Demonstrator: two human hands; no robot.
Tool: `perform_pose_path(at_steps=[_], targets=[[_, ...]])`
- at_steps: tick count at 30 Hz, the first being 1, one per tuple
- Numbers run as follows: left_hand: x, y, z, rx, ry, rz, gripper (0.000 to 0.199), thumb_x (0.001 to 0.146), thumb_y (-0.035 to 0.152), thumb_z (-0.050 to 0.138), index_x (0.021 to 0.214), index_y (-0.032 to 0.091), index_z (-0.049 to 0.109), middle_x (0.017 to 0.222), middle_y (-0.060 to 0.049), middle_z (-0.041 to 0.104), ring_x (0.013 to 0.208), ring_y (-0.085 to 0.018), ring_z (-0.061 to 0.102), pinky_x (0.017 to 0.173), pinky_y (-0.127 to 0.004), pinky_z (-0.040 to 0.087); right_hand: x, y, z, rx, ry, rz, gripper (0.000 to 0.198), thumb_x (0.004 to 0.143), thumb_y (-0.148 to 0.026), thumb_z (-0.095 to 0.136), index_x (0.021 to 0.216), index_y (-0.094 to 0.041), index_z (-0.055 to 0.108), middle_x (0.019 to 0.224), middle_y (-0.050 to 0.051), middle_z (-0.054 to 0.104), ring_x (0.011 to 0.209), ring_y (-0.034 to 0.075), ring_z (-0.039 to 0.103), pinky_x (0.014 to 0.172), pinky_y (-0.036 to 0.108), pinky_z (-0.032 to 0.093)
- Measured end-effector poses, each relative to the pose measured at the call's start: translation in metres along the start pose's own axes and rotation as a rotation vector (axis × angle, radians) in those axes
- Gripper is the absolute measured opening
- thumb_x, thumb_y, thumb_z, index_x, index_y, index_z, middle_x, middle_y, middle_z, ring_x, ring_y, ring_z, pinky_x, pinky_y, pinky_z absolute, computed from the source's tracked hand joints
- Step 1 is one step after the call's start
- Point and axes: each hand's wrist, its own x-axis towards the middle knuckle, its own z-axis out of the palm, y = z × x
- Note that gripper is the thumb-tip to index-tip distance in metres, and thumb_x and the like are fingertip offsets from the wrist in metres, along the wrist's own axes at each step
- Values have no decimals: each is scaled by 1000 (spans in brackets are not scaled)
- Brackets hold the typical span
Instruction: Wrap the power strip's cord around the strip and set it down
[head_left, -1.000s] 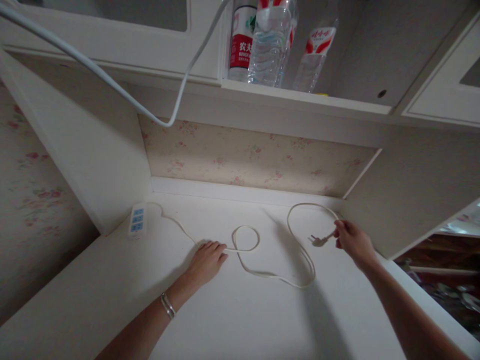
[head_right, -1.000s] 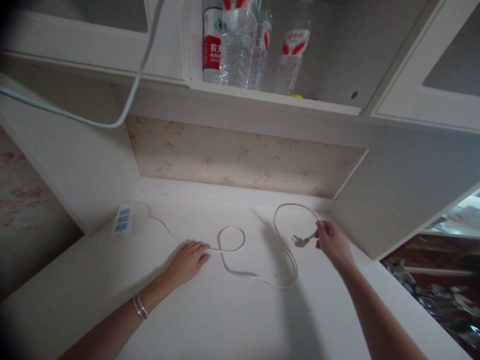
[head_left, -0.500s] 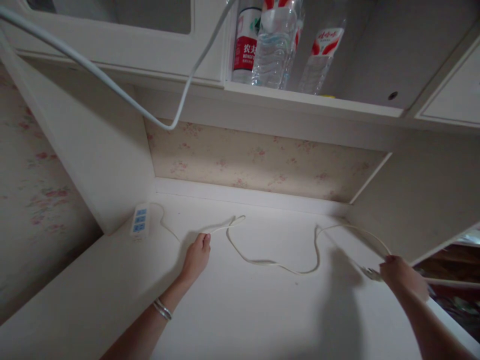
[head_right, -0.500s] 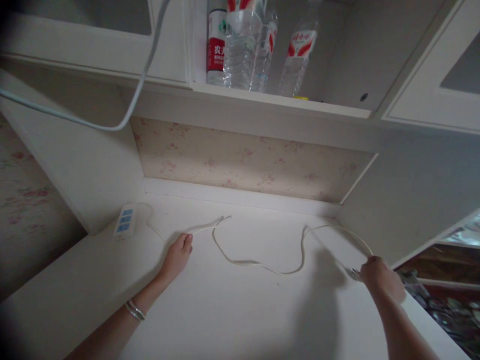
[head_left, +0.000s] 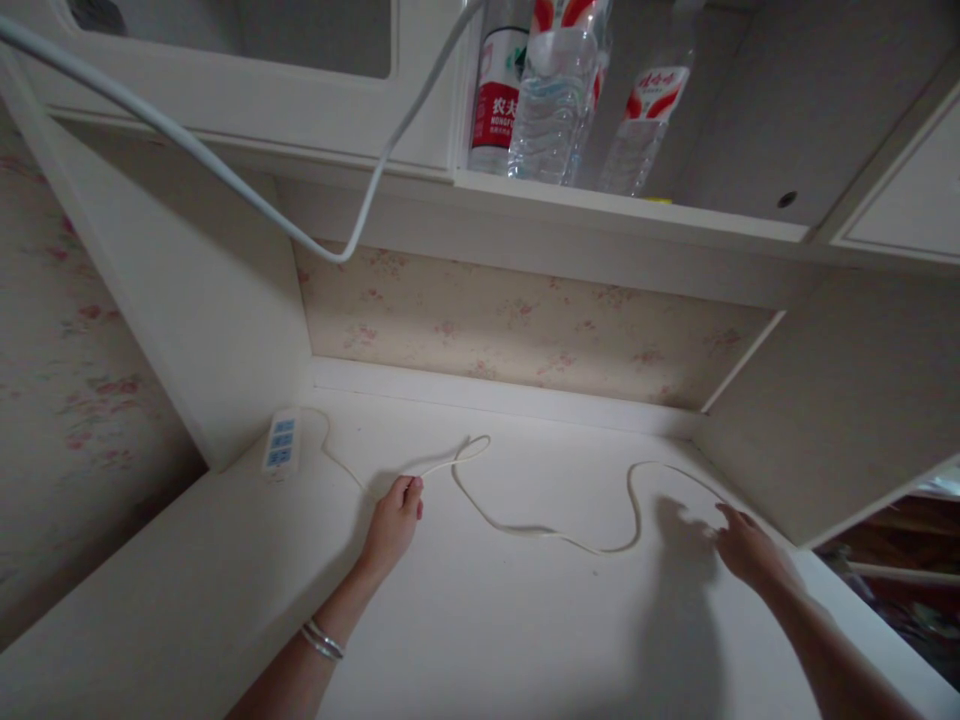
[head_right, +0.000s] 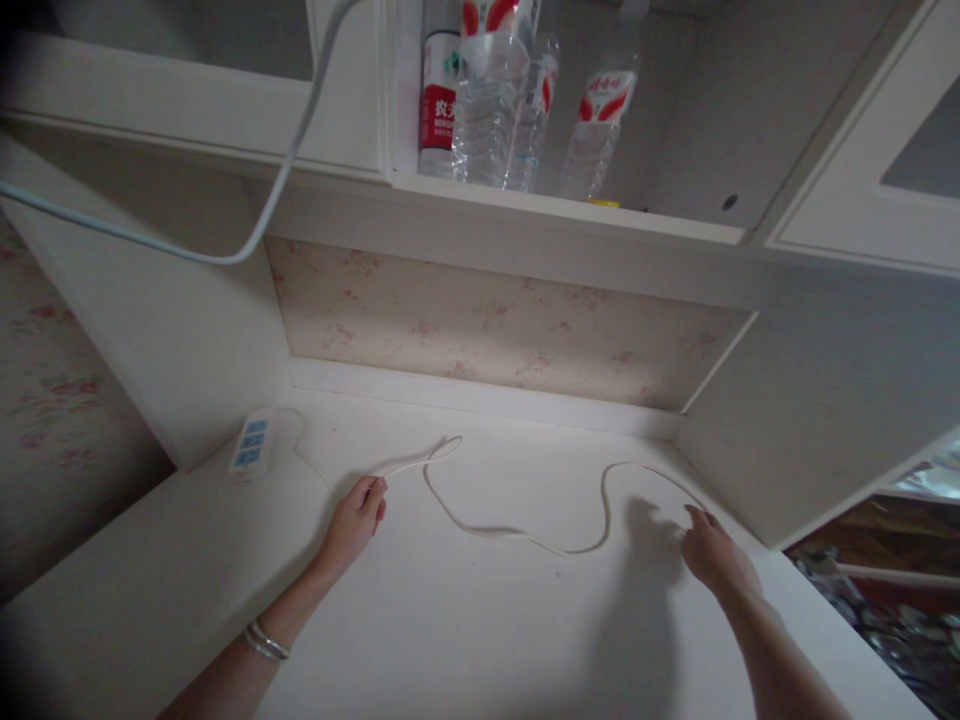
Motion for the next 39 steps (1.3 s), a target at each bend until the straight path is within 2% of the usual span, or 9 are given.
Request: perform_pose_path(at_steps=[4,8,12,16,24,29,31,34,39], targets=[[-1,-1,0,-8,-3,2,41,88,55,36,75,20,51,53,5,49,44,-12,45,48,-24,34,-20,-25,7,-41,-101,-92,53,82,-17,38,133,-14,50,133,18,50,105,30,59,87,40,43],[-1,-1,0,-14,-9,5,40,89,54,37,76,20,52,54,4,50,47,-12,46,49,-24,34,-42,-69,8,-16,-212,-214,52,88,-24,36,138,-17,44,123,17,56,98,27,61,87,38,42],[-3,3,-3,-28,-7,13,38,90,52,36,78,20,52,59,3,54,49,-12,47,50,-24,36,-63,-120,7,77,-278,-368,39,93,-30,34,117,-23,64,113,11,60,100,23,58,86,32,42],[-8,9,-5,-24,-34,60,37,89,51,38,82,20,56,65,0,58,57,-15,53,56,-25,40,-87,-182,2,212,-267,-481,32,93,-31,39,105,-26,69,107,8,62,96,22,57,86,31,41],[-24,15,0,171,-254,270,32,91,43,40,95,20,62,94,-8,68,87,-20,62,76,-28,45,-149,-307,-16,464,-260,-716,26,91,-22,44,97,-25,70,97,6,66,88,20,58,82,32,41],[-33,21,-4,372,-416,372,25,90,38,46,101,23,63,96,-7,69,89,-21,62,78,-30,44,-165,-351,-24,902,-375,-836,35,85,-11,41,101,-25,69,102,4,67,96,17,59,87,29,43],[-33,20,-5,421,-439,384,24,90,34,45,103,24,62,97,-8,68,91,-21,62,77,-29,44,-164,-352,-20,1001,-398,-777,31,84,-13,42,95,-24,70,97,3,69,93,17,60,86,29,44],[-31,15,-6,491,-439,396,22,92,30,43,100,23,63,94,-8,67,90,-21,61,78,-30,44,-150,-332,-8,1016,-356,-473,24,85,-24,45,92,-21,68,90,4,69,79,17,62,75,29,47],[-30,12,-4,567,-474,461,21,92,22,42,93,21,64,92,-8,66,89,-20,58,79,-31,42,-92,-257,9,771,-290,2,45,89,-44,39,128,-24,47,108,4,65,73,15,64,67,27,48]])
